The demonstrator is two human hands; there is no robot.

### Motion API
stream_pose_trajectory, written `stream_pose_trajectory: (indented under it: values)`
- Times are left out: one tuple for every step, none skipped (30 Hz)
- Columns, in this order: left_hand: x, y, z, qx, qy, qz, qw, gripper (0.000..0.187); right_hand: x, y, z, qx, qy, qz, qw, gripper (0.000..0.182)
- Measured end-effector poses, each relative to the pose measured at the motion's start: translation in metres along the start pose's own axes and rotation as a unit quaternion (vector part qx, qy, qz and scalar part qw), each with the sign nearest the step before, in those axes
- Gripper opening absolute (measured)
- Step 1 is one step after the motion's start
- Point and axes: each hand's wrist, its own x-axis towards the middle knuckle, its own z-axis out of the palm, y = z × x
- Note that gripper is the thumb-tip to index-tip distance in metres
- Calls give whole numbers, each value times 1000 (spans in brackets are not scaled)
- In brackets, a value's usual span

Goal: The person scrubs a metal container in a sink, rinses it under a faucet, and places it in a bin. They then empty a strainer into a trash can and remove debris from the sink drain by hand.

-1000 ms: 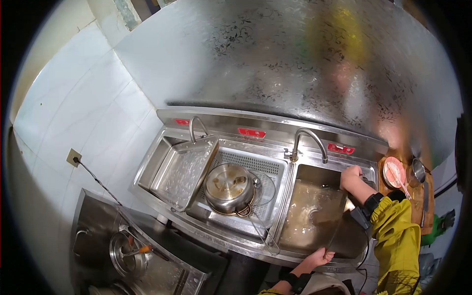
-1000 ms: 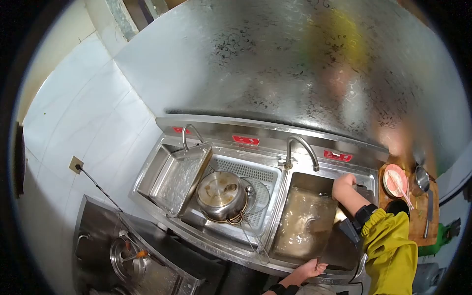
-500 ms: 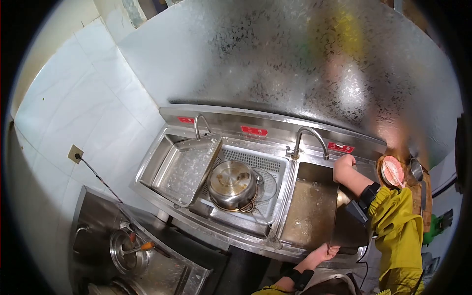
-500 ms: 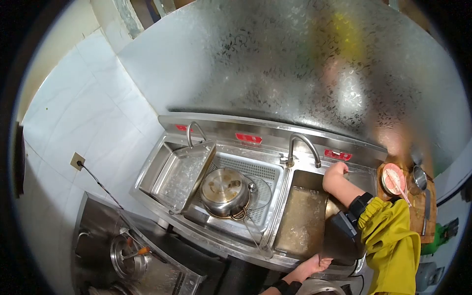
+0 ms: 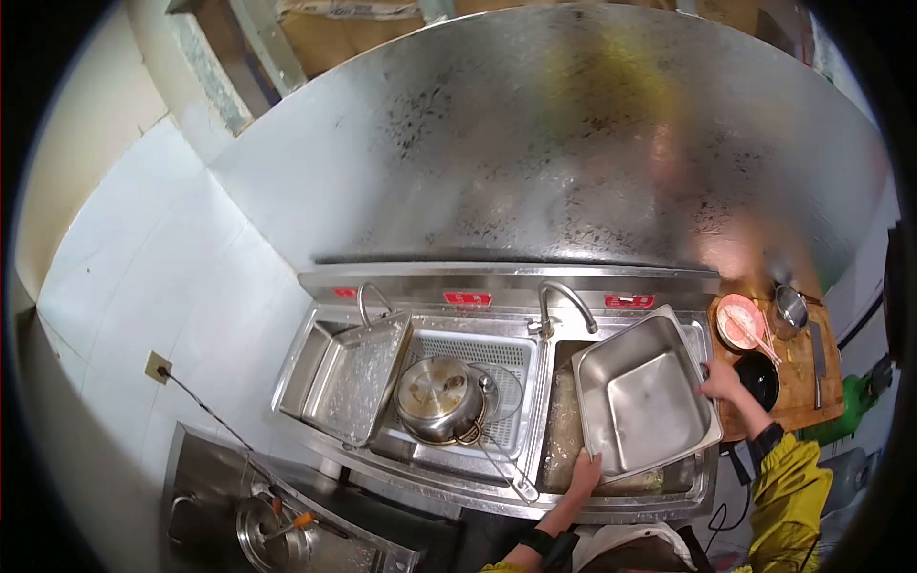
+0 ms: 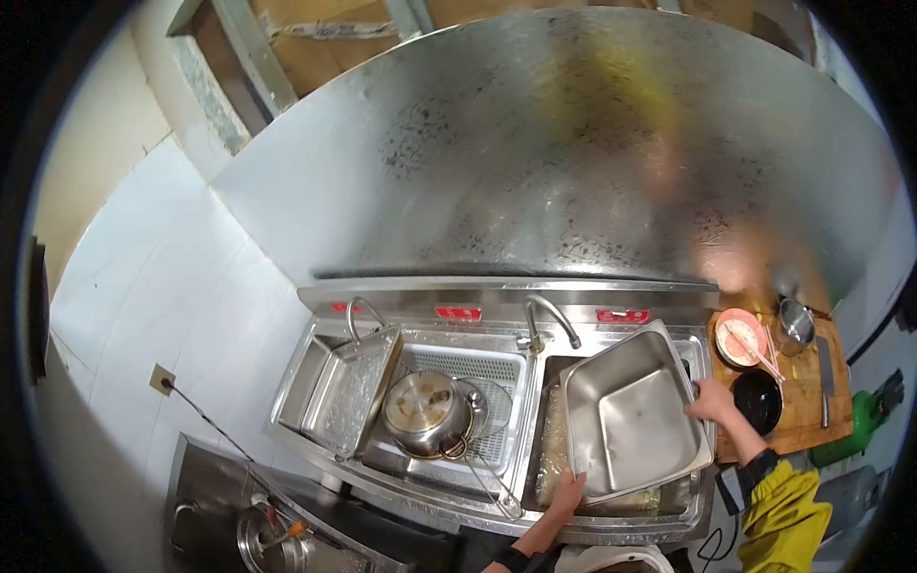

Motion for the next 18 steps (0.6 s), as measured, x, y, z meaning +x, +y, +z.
stream_pose_trajectory:
  values:
    - [0, 1, -4, 70, 40, 63, 995, 26, 4, 26, 24, 42, 30, 1, 999, 48]
    - [-1, 7, -8, 65, 38, 70, 995, 28, 5, 44, 40, 107, 31, 5, 994, 50]
    - [-4, 14, -13, 81, 39, 75, 993, 28, 3, 56, 56, 172, 32, 8, 985, 52]
    - [-6, 21, -16, 96, 41, 78, 992, 28, -1, 59, 72, 247, 68, 15, 966, 54]
    - [-7, 25, -18, 110, 43, 82, 990, 28, -4, 61, 86, 321, 104, 22, 941, 57]
    - [-6, 23, -20, 117, 58, 115, 985, 28, -5, 61, 92, 358, 92, 47, 928, 60]
    - [-3, 22, -23, 113, 45, 98, 988, 28, -6, 62, 97, 398, 67, 26, 915, 52]
    - [1, 22, -29, 108, 34, 81, 990, 28, -7, 60, 103, 390, 84, 29, 917, 43]
    - [3, 22, -32, 102, 23, 62, 993, 28, -8, 58, 108, 380, 100, 32, 919, 35]
    - [11, 10, -33, 79, 32, 94, 992, 30, -9, 52, 110, 422, 109, 22, 900, 30]
    - [19, -2, -35, 79, 25, 101, 991, 30, -11, 44, 112, 463, 119, 12, 878, 25]
    - [25, -1, -38, 78, 19, 108, 991, 30, -11, 41, 113, 502, 128, 2, 855, 22]
    - [28, 0, -39, 77, 12, 115, 990, 31, -9, 42, 118, 509, 138, -8, 850, 21]
    - [31, 1, -40, 56, 8, 144, 988, 29, -5, 43, 126, 516, 148, -18, 843, 20]
    - [38, 1, -45, 96, -10, 109, 989, 28, -1, 43, 130, 523, 159, -28, 837, 19]
    - [46, 0, -51, 135, -28, 74, 988, 27, -13, 25, 111, 540, 164, -4, 825, 15]
    - [53, -2, -56, 174, -44, 37, 983, 26, -16, 19, 106, 538, 172, 0, 825, 15]
    - [57, 12, -61, 118, -30, 61, 991, 25, -16, 14, 104, 536, 180, 5, 825, 15]
